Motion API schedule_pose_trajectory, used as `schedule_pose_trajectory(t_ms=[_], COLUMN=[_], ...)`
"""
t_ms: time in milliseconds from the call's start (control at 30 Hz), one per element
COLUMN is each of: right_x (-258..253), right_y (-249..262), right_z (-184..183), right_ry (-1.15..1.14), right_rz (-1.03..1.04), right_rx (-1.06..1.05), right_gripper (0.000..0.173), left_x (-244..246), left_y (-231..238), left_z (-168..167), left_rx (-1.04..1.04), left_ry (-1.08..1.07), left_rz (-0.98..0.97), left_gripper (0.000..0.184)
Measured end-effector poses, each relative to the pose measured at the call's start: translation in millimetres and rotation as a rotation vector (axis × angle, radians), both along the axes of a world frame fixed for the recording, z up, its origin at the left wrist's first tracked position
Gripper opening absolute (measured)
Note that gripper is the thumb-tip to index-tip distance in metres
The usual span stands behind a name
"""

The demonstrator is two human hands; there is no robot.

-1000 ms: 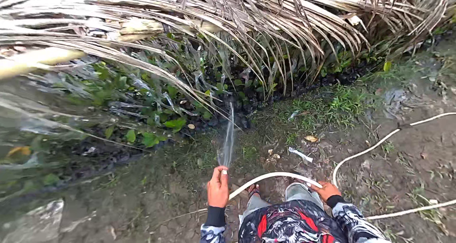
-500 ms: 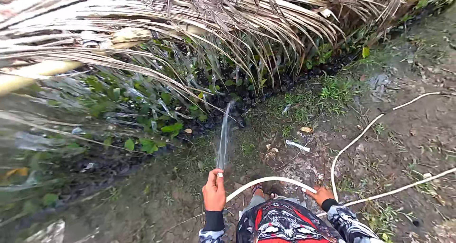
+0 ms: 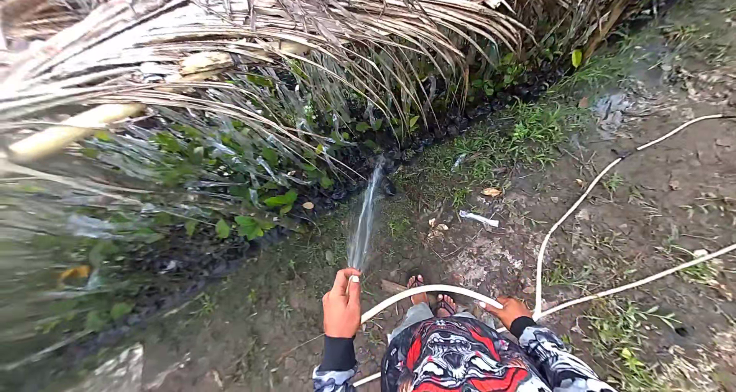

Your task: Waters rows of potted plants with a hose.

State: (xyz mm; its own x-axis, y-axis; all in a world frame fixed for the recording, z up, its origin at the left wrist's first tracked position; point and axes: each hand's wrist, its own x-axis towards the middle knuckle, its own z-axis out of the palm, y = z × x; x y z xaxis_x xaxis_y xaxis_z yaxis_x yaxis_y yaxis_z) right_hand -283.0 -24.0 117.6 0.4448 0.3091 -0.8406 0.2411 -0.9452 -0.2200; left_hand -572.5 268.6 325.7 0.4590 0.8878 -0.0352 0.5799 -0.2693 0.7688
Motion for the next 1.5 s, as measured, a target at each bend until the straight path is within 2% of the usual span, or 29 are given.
schedule_pose_trajectory(t_ms=[133,333,500,633,767,900,1100,1400,1500], right_x=[-3.0,-9.4,-9.0,-8.0,-5.4,0.0,8.2,5.8,-0.4], right_y=[-12.7,-25.2,-28.2,-34.5,-29.7,-26.5,-25.2,-14.8,-13.5], right_z=[-1.3,-6.6,-9.4,-9.6,-6.4,-0.7,-11.1,-10.7,-2.3], right_ry=[0.010,0.023,0.013,0.016,0.036,0.044,0.030,-0.021,-0.015], right_rz=[0.036,-0.027,-0.008,-0.041,-0.039,-0.059,-0.084,-0.098,-0.084], right_rx=[-0.027,0.010,0.011,0.031,0.031,0.054,0.055,0.083,0.077], right_gripper=[0.070,0.069,0.071,0.071,0.072,0.071,0.071,0.071,0.071], left_x=[-1.8,-1.5,1.6,8.8,13.8,21.9,40.8,57.0,51.0], left_y=[-17.9,-39.0,-43.4,-49.5,-55.3,-52.9,-47.1,-29.0,-19.6], left_z=[4.9,7.6,11.0,11.8,10.6,8.9,1.4,17.5,17.4], left_rx=[0.001,0.063,0.078,0.164,0.218,0.269,0.330,0.359,0.219], left_ry=[-0.009,-0.053,-0.058,-0.074,-0.027,-0.061,-0.052,-0.046,0.096], left_rz=[0.002,0.028,0.037,0.090,0.063,0.105,0.105,0.130,0.116], left_gripper=[0.032,0.032,0.032,0.034,0.035,0.036,0.035,0.035,0.035])
